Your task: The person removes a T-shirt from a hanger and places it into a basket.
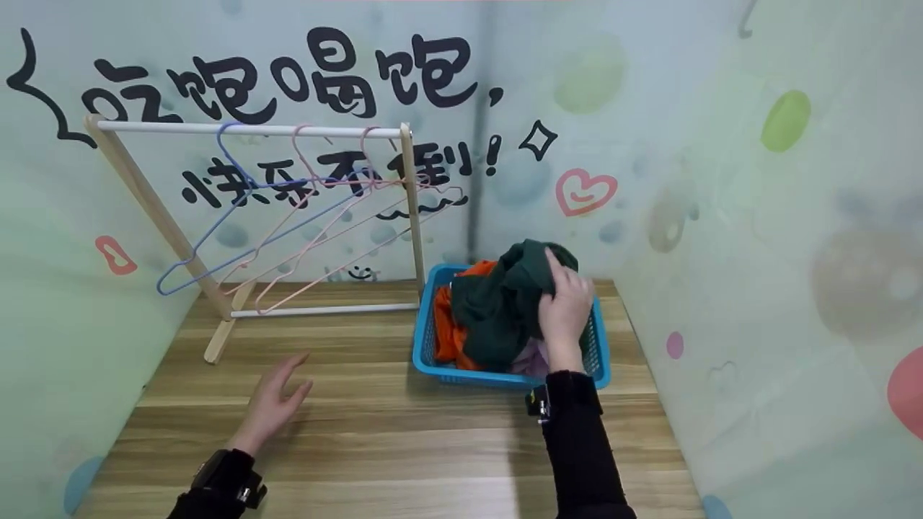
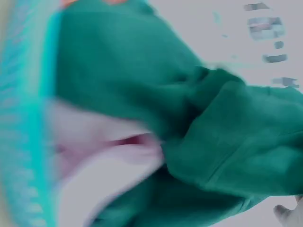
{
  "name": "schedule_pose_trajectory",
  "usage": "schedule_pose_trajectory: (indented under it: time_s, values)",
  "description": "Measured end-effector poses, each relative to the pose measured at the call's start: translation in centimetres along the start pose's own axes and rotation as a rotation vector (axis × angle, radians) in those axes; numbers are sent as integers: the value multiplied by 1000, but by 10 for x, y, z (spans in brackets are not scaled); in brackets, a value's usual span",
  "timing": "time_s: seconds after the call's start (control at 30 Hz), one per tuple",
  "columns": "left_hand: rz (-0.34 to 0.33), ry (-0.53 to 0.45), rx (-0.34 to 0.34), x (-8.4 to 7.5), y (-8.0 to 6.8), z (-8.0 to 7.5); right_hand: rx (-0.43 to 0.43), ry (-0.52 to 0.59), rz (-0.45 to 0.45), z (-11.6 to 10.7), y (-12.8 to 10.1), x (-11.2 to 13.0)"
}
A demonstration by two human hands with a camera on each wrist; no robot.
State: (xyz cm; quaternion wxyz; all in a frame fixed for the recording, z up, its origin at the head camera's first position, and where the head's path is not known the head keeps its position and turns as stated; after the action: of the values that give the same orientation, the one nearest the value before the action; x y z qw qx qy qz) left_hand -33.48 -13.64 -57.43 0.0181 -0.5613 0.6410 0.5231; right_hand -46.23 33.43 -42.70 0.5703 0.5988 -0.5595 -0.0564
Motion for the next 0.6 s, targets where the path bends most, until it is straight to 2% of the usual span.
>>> schedule_pose_trajectory:
  time_s: [0.1,0.23,0.4,0.5,0.6]
  values:
    - [-14,10,8,3,-1,0,145,-193,-122,18,-24,-12]
    - [-36,27,19,7,-3,0,334,-343,-171,39,-49,-22]
    - [-63,54,42,10,-5,4,595,-456,-162,60,-74,-27]
    - [-62,56,37,10,-7,7,789,-471,-124,70,-90,-28]
    - [-55,55,32,9,-8,9,929,-452,-54,75,-104,-28]
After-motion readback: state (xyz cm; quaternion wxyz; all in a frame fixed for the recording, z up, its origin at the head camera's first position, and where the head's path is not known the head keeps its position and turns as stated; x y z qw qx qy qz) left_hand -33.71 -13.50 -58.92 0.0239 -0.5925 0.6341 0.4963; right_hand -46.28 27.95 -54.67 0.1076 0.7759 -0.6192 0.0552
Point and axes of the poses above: each hand's wrist, its own y-axis towards the middle knuckle, its own z-axis out of the palm, x = y × z, the point moved 7 cm from there along y, towards the middle knuckle, and after that the axes turned 15 degrees about -x, right-handed, at the moved point
